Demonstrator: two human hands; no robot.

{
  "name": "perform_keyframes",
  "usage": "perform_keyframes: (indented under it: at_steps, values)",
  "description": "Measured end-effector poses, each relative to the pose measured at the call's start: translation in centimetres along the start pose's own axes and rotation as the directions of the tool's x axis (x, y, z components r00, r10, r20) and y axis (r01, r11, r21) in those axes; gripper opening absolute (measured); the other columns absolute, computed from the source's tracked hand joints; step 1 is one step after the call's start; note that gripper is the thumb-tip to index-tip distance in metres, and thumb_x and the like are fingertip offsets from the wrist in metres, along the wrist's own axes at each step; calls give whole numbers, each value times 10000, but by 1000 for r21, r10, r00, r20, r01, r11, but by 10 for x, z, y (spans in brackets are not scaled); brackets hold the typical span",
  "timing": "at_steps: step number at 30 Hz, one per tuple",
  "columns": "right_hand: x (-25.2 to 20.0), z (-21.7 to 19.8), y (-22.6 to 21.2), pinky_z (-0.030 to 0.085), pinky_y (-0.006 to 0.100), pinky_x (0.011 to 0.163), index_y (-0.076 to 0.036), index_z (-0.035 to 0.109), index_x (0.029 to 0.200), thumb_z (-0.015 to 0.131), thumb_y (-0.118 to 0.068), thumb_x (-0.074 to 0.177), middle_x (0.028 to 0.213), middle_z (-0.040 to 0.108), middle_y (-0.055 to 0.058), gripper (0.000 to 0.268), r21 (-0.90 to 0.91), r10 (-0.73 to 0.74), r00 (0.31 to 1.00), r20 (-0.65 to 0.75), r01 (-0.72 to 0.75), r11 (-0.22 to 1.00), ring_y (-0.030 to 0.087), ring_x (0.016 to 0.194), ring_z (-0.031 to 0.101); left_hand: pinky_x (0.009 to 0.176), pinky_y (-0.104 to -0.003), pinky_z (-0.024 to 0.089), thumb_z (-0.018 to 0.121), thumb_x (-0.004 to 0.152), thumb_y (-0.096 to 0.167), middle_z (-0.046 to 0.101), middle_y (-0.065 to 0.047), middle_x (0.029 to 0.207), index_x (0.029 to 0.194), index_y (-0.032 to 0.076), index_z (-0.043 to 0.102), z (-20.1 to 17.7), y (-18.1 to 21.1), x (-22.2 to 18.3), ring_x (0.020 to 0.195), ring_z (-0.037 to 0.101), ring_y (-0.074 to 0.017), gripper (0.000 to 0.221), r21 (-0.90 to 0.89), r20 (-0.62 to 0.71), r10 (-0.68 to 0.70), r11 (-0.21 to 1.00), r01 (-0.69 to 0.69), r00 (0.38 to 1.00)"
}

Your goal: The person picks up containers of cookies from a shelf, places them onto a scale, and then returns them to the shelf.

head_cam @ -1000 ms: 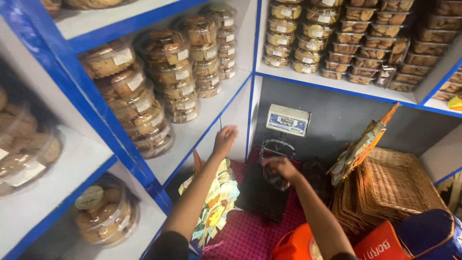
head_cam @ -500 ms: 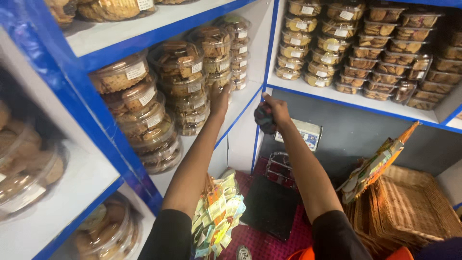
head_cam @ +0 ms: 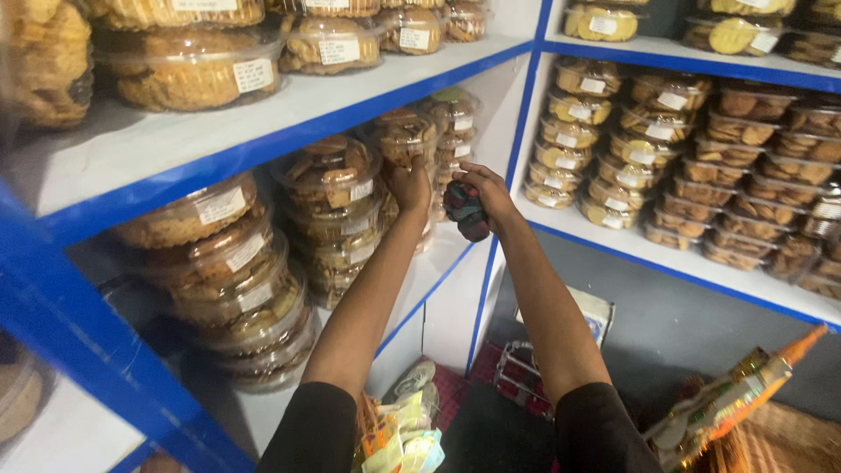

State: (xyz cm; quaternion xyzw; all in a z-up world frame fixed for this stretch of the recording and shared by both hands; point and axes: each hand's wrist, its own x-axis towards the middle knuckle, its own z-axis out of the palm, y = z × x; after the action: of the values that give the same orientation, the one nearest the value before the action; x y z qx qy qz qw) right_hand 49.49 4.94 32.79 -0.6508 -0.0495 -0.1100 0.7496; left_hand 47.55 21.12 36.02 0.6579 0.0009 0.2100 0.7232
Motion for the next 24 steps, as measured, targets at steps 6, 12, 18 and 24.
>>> perform_keyframes:
  at_steps: [6,12,18,24]
  values:
    - [117,1,41,578,479,881,-100,716,1239,804,-251,795,977,688,170,477,45,35,997,67,-38,998,298,975,698,1177,-490,311,447,893,591,597,-274,1377,1241,-80,667,10,-4,29,1393,482,-388,788,58,-182,-113,990,125,977]
    - [167,10,64,567,486,836,-147,764,1052,830,-254,734,898,678,97,342,14,128,980,154,-132,991,295,909,690,1143,-509,328,600,931,510,488,-246,1410,1446,78,426,49,-128,137,1341,453,-412,695,197,-444,25,978,70,896]
    - [136,25,35,552,457,791,-156,725,937,785,-227,702,827,627,57,253,7,189,962,199,-194,981,276,858,663,1083,-538,419,656,899,287,597,-166,1410,1430,126,425,54,-127,132,1291,580,-388,601,311,-519,287,941,-136,805]
    - [137,23,41,561,455,836,-172,733,978,752,-208,701,923,665,91,280,71,132,969,209,-150,986,301,939,669,1091,-557,417,656,902,178,555,-239,1413,1507,59,366,54,-100,109,1289,536,-450,681,217,-528,300,952,-215,795]
